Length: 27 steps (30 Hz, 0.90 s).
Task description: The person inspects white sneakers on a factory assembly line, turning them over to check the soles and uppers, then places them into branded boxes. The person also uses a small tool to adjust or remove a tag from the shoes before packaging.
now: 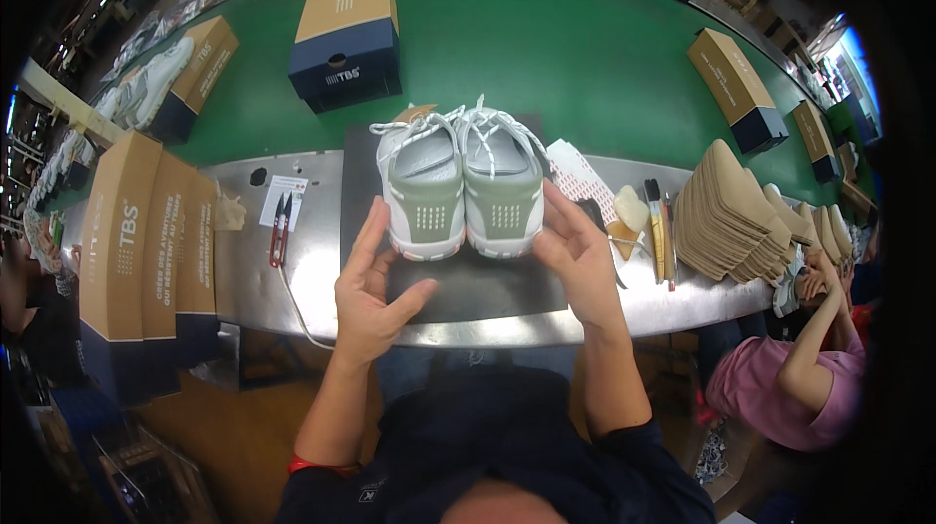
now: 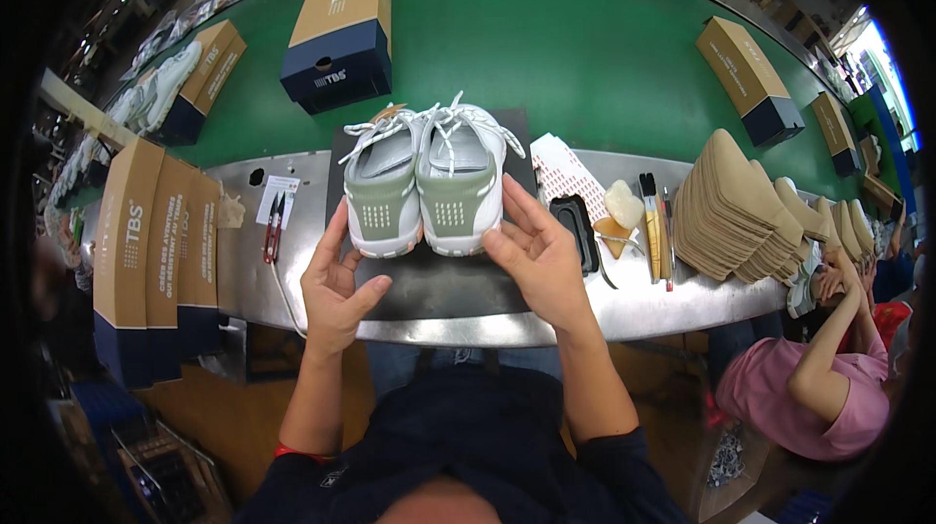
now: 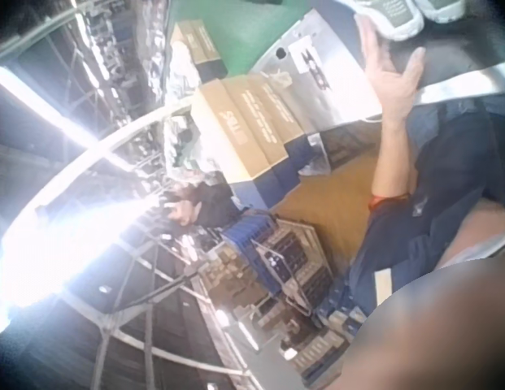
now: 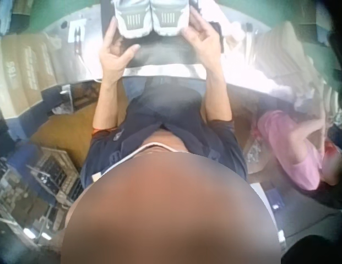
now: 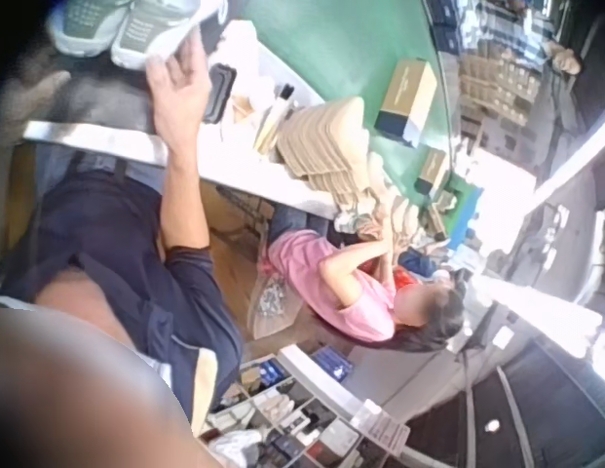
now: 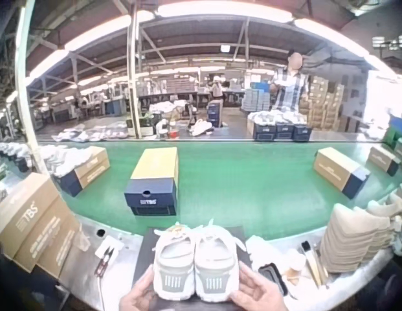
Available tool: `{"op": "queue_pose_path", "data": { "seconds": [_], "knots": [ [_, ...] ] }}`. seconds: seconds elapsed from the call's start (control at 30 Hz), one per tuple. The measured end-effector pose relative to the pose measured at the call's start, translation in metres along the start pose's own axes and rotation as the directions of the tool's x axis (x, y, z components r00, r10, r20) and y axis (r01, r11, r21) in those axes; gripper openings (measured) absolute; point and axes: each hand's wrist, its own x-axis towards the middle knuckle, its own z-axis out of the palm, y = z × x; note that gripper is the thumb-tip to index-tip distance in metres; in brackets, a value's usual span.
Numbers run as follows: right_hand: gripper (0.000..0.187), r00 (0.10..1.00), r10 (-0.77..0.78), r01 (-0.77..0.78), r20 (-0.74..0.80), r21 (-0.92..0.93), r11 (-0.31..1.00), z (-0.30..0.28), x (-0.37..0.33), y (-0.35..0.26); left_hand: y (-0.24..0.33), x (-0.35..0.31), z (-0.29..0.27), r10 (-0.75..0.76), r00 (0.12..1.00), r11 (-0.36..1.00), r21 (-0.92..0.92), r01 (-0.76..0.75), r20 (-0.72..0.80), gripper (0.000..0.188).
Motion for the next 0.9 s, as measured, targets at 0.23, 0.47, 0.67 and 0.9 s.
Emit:
{"op": "queue_pose_path", "data": {
  "seconds": [0.23,0.47,0.67,0.9],
  "knots": [
    [0.070,0.993,-0.065,0.058,-0.102,-0.061,0.996,0.020,0.016,-0.012,0.009,0.023,0.025,-0.074,0.970,0.997,0.011,0.079,-0.233,0.065],
    [0.069,0.985,-0.138,0.124,-0.106,-0.126,0.984,0.021,0.020,-0.014,0.018,0.031,0.029,-0.061,0.970,0.997,0.032,0.071,-0.234,0.064],
    [0.068,0.986,-0.107,0.094,-0.126,-0.106,0.990,0.020,0.020,-0.012,0.017,0.030,0.031,-0.060,0.969,0.998,0.021,0.067,-0.242,0.063],
    [0.069,0.990,-0.074,0.064,-0.118,-0.088,0.994,0.018,0.015,-0.009,0.015,0.024,0.033,-0.060,0.969,0.998,-0.007,0.060,-0.239,0.068]
  ]
}}
